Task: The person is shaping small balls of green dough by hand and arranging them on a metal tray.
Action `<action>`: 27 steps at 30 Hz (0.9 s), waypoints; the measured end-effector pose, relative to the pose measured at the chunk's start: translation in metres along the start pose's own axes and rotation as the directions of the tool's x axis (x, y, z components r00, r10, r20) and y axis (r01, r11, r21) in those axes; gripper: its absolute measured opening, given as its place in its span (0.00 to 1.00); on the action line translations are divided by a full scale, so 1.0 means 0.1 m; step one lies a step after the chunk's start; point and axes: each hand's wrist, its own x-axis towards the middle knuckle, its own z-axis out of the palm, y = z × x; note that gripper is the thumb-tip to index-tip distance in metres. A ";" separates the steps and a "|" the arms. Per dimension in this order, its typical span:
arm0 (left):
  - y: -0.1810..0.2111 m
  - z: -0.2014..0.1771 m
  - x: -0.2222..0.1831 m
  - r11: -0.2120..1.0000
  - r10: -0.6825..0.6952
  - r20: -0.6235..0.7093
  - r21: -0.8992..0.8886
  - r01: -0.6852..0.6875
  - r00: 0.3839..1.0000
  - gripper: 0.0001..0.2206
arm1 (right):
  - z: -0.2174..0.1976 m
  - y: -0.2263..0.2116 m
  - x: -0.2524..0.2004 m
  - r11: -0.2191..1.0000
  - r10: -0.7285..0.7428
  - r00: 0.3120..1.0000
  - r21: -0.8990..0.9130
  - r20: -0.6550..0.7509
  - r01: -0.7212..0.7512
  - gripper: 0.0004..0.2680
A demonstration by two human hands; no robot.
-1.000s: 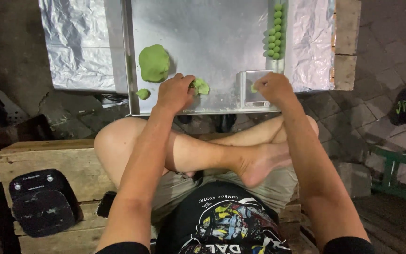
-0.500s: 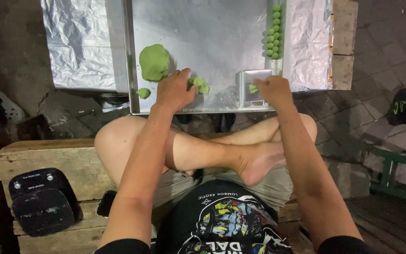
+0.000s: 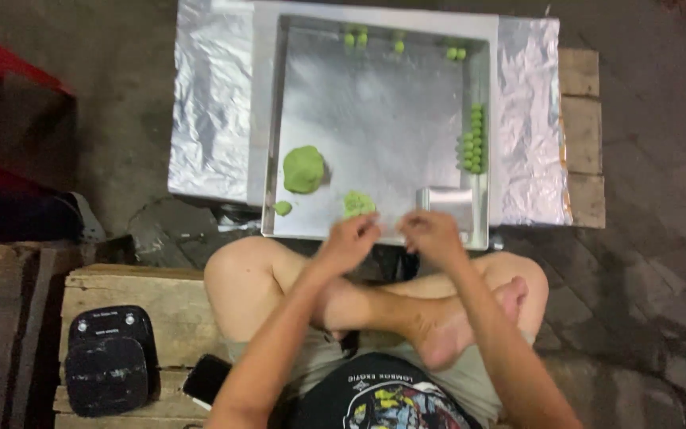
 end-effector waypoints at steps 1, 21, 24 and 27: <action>0.03 0.05 -0.05 0.987 -0.063 0.084 -0.143 0.075 0.994 0.15 | 0.09 -0.04 -0.10 0.991 0.003 1.000 0.137 0.015 -0.005 0.07; 0.22 0.20 -0.35 0.967 -0.103 0.043 -0.228 0.110 0.994 0.10 | 0.42 0.28 -0.44 0.800 -0.215 0.975 0.562 -0.058 0.210 0.07; 0.36 0.18 -0.39 0.910 -0.213 0.105 -0.339 0.237 0.971 0.12 | 0.41 0.19 -0.47 0.866 -0.306 0.939 0.365 -0.157 0.343 0.07; 0.48 0.12 -0.45 0.895 -0.255 0.150 -0.338 0.291 0.955 0.11 | 0.40 0.17 -0.48 0.902 -0.320 0.927 0.238 -0.198 0.362 0.06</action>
